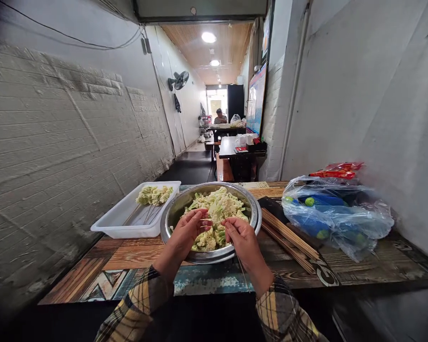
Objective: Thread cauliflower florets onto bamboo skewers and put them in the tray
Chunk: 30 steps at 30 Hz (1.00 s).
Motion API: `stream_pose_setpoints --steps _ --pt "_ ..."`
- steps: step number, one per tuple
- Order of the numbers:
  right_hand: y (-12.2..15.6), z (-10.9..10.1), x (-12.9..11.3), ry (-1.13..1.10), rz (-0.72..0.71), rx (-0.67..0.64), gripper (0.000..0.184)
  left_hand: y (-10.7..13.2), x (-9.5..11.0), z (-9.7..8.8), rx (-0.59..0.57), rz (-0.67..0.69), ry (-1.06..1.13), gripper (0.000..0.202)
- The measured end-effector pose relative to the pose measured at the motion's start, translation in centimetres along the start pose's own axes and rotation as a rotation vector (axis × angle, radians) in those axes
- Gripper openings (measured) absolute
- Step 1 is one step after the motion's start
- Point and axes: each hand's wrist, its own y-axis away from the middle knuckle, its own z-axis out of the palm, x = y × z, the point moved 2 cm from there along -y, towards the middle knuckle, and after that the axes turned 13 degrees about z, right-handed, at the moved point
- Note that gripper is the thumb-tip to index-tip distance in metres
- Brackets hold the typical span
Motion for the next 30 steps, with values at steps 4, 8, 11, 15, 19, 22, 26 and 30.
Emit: stream_pose_setpoints --steps 4,8,11,15,19,22,26,30 --pt "0.0 0.1 0.3 0.116 -0.039 -0.008 0.031 0.3 0.7 0.8 0.002 0.019 0.097 0.038" --pt "0.2 0.4 0.4 0.292 -0.08 -0.02 0.031 0.4 0.8 1.9 -0.004 0.009 0.164 0.032" --pt "0.5 0.7 -0.1 0.432 -0.131 -0.012 0.028 0.4 0.5 2.5 -0.004 0.049 0.184 0.031" --pt "0.8 1.0 -0.7 0.586 -0.259 0.004 0.023 0.4 0.4 3.0 0.009 0.06 0.214 0.032" --pt "0.9 1.0 -0.9 0.618 -0.271 0.005 0.022 0.3 0.3 3.2 -0.004 0.043 0.188 0.037" --pt "0.9 0.8 -0.9 0.616 -0.258 0.003 0.022 0.1 0.0 3.2 -0.012 0.026 0.171 0.036" --pt "0.9 0.8 -0.9 0.628 -0.254 0.002 0.021 0.1 -0.2 3.3 -0.007 0.058 0.179 0.034" --pt "0.8 0.8 -0.8 0.598 -0.237 0.004 0.021 0.1 0.0 3.4 -0.003 0.072 0.18 0.032"
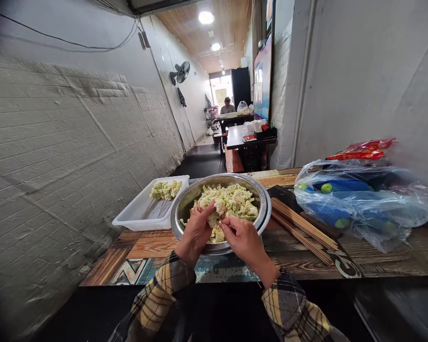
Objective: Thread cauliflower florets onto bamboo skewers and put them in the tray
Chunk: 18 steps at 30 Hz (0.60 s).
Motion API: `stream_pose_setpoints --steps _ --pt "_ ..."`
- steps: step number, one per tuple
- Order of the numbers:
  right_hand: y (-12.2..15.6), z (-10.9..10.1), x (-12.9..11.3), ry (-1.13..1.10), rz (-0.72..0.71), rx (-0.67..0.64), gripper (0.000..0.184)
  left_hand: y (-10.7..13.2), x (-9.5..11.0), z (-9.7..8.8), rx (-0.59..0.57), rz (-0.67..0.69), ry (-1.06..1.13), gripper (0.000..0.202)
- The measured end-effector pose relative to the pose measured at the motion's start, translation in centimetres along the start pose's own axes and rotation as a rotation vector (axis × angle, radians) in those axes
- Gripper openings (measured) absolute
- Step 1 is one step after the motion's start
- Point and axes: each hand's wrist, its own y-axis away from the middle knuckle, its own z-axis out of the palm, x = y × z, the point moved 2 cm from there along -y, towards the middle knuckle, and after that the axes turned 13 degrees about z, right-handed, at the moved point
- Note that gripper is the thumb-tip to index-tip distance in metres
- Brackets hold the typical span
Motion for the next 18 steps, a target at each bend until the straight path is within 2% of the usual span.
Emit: stream_pose_setpoints --steps 6,14,18 --pt "-0.1 0.0 0.3 -0.062 0.033 -0.004 0.025 0.2 0.8 -0.4 0.01 -0.082 0.042 0.033" --pt "0.1 0.0 -0.3 -0.006 -0.046 -0.042 0.025 0.8 1.8 -1.5 0.06 -0.033 0.024 0.034" --pt "-0.2 0.1 0.3 -0.116 0.025 -0.015 0.03 1.0 2.4 -2.2 0.102 -0.099 0.127 0.029"
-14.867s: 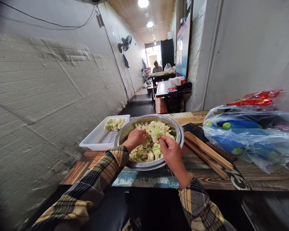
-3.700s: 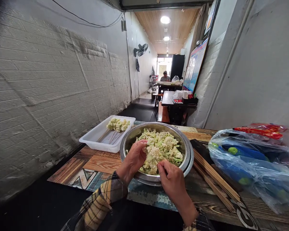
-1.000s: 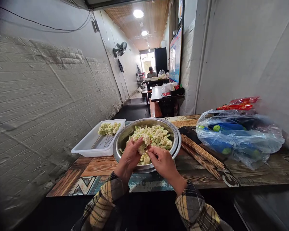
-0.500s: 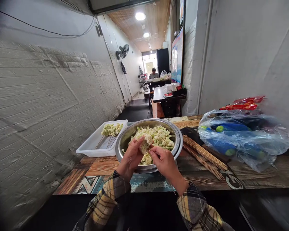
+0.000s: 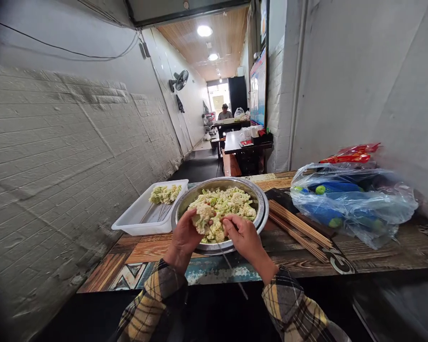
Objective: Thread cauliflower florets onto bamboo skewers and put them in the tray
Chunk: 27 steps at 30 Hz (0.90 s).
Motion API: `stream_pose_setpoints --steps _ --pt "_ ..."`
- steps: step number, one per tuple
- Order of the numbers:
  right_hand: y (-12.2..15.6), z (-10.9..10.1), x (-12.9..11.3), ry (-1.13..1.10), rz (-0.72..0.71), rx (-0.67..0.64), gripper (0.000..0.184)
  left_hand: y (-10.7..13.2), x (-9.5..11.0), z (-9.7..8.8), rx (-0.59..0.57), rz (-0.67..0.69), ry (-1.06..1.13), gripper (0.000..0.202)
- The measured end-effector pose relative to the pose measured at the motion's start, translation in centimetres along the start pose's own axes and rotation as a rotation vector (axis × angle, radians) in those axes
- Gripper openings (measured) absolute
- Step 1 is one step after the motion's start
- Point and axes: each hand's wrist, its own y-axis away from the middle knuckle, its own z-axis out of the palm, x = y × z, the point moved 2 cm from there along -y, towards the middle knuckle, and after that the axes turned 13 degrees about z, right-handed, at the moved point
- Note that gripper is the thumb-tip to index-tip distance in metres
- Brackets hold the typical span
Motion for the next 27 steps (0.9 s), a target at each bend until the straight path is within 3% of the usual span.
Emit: stream_pose_setpoints --steps 7,11,14,18,20,24,27 --pt "-0.9 -0.7 -0.4 -0.25 0.049 0.133 0.032 0.4 0.2 -0.4 -0.052 -0.107 -0.033 0.033" --pt "-2.0 -0.9 -1.7 -0.111 -0.058 0.176 0.036 0.7 0.0 -0.1 -0.029 -0.122 -0.061 0.039" --pt "-2.9 -1.0 -2.3 -0.013 -0.123 0.193 0.022 1.0 0.0 0.0 -0.025 -0.108 -0.087 0.042" --pt "-3.3 -2.7 -1.9 -0.03 -0.074 0.315 0.018 1.0 1.0 -0.4 -0.051 -0.055 -0.093 0.043" --pt "-3.1 -3.8 -1.4 0.032 -0.083 0.25 0.02 0.8 1.9 -0.9 -0.035 -0.018 -0.064 0.04" --pt "-2.6 -5.0 0.0 0.382 -0.15 -0.032 0.021 0.0 3.3 -1.9 0.05 0.093 -0.037 0.031" --pt "-2.2 -5.0 0.7 0.538 -0.145 0.004 0.018 -0.3 3.1 -2.4 0.094 0.127 -0.06 0.027"
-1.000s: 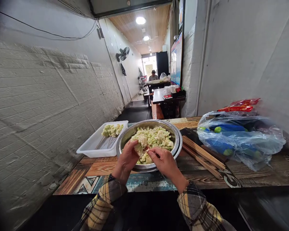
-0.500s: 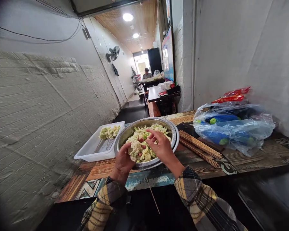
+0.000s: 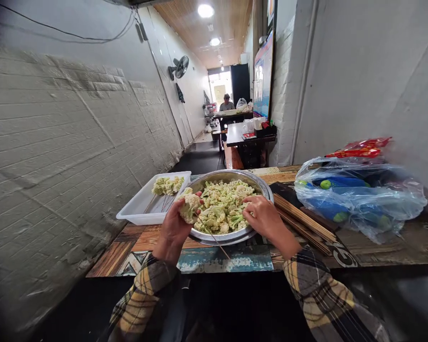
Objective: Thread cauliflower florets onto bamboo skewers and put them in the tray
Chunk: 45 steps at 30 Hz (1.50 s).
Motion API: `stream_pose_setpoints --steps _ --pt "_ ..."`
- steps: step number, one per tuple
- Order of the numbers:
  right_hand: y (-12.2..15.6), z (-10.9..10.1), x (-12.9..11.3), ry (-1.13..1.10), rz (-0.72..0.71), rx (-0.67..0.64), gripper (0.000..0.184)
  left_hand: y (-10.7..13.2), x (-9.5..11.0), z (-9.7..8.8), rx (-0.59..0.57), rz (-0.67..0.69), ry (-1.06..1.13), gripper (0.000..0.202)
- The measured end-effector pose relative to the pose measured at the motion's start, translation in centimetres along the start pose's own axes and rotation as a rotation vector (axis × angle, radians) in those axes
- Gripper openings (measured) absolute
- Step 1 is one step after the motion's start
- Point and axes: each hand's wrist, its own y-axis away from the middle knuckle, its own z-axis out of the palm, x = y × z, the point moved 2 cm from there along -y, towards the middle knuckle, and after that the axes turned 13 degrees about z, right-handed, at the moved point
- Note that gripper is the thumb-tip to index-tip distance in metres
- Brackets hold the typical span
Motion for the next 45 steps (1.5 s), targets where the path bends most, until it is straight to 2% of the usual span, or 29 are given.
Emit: stream_pose_setpoints --steps 2,4,7,9,13,16,19,22,24,26,28,30,33,35,37,40,45 --pt "0.4 0.4 -0.7 -0.031 0.007 0.026 0.016 0.0 -0.6 0.0 0.004 0.008 -0.008 0.026" --pt "1.0 1.0 -2.3 -0.114 0.015 0.0 0.02 0.3 -1.2 0.2 -0.014 0.022 -0.007 0.027" --pt "2.3 2.3 -5.1 -0.204 -0.008 -0.177 0.021 0.8 -1.8 0.8 -0.042 0.027 0.005 0.031" --pt "3.1 3.2 -6.4 -0.21 0.028 -0.256 0.021 1.3 -2.0 1.2 -0.054 0.004 0.02 0.034" --pt "3.4 4.6 -7.0 -0.329 0.146 -0.341 0.026 2.2 -1.7 1.3 -0.129 0.013 0.026 0.039" --pt "2.9 5.4 -6.6 -0.497 0.284 -0.353 0.031 2.7 -1.2 0.8 -0.183 0.037 0.027 0.044" --pt "2.2 6.3 -6.4 -0.666 0.406 -0.305 0.037 3.3 -1.1 -0.1 -0.143 0.067 -0.033 0.053" --pt "1.4 6.9 -6.7 -0.759 0.45 -0.222 0.039 4.2 -1.3 -0.7 -0.184 0.069 -0.168 0.051" --pt "0.7 7.0 -7.2 -0.746 0.428 -0.201 0.04 4.8 -1.2 -1.3 -0.243 0.068 -0.253 0.045" --pt "0.0 6.5 -7.8 -0.658 0.382 -0.203 0.041 5.3 -0.6 -2.4 -0.262 0.108 -0.368 0.038" --pt "-0.8 5.6 -8.4 -0.51 0.3 -0.196 0.04 5.3 0.5 -4.4 -0.218 0.203 -0.544 0.031" --pt "-1.9 4.3 -8.9 -0.333 0.167 -0.174 0.036 5.1 1.8 -7.2 -0.133 0.297 -0.72 0.026" --pt "-4.2 2.8 -9.4 -0.073 -0.038 -0.146 0.029 4.6 3.4 -12.1 -0.002 0.341 -0.855 0.026" --pt "-6.3 2.4 -9.7 0.057 -0.143 -0.121 0.027 4.3 4.3 -14.9 0.082 0.354 -0.886 0.028" --pt "-8.4 2.7 -9.9 0.136 -0.242 -0.111 0.027 4.1 5.4 -16.9 0.12 0.369 -0.933 0.029" --pt "-11.5 3.8 -10.1 0.206 -0.308 -0.092 0.03 3.6 7.3 -18.2 0.142 0.417 -1.039 0.029" --pt "-15.5 6.1 -11.2 0.212 -0.28 -0.12 0.027 1.0 9.8 -18.3 0.132 0.447 -1.117 0.028"
